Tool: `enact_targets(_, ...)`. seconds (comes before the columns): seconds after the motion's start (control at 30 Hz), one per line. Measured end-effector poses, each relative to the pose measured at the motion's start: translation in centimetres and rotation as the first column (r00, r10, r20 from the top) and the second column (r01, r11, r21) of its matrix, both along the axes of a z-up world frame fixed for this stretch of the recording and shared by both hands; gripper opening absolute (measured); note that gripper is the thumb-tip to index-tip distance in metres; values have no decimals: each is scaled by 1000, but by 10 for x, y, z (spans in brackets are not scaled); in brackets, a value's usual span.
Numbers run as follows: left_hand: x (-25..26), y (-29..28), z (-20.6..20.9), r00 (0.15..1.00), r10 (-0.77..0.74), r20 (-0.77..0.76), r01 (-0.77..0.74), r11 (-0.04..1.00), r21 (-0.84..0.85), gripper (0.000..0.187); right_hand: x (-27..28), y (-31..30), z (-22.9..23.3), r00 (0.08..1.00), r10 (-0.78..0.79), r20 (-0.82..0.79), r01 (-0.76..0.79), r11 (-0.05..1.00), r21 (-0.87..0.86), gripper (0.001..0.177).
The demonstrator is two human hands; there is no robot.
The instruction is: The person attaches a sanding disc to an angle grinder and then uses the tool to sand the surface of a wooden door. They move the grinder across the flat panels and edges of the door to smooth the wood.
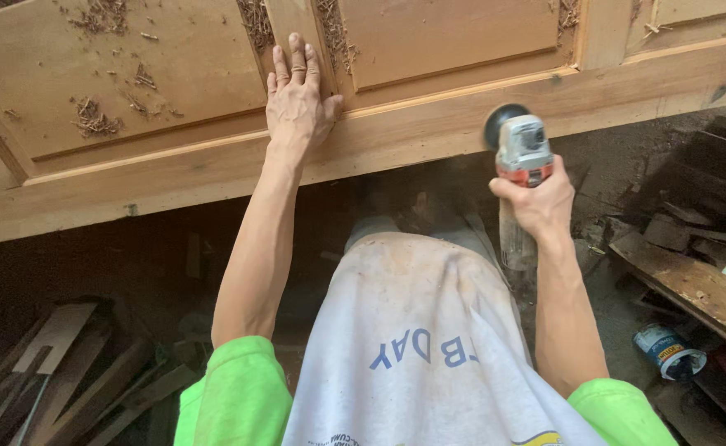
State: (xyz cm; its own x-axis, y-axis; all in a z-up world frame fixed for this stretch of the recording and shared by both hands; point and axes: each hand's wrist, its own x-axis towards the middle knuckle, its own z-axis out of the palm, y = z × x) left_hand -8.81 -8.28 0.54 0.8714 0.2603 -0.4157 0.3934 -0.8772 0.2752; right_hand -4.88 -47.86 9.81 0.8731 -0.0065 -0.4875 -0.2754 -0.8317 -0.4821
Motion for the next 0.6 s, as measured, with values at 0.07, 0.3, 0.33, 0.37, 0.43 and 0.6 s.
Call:
enact_targets(0.07, -2, 3, -7, 999, -13, 33, 14, 1000, 0, 82, 3, 4, -2, 999, -2, 37, 1, 1000, 25, 80)
enact_targets(0.3, -5, 10, -24, 996, -42, 82, 39, 999, 34, 65, -19, 125, 11, 914, 317, -255, -342, 938, -61, 86)
enact_targets(0.33, -5, 11, -22, 996, -43, 73, 41, 998, 39, 65, -21, 139, 14, 884, 375, -280, -402, 915, -43, 87)
enact_targets(0.37, -5, 12, -20, 997, -32, 72, 31, 999, 22, 65, -22, 146, 18, 889, 388, -243, -400, 916, 1, 85)
enact_targets(0.43, -6, 12, -14, 997, -15, 70, 16, 1000, -12, 66, -23, 151, 22, 900, 405, -164, -395, 914, 89, 81)
enact_targets(0.6, -1, -24, -15, 993, 43, 107, -55, 993, 109, 75, 14, 93, 23, 928, 331, -172, -332, 943, 22, 87)
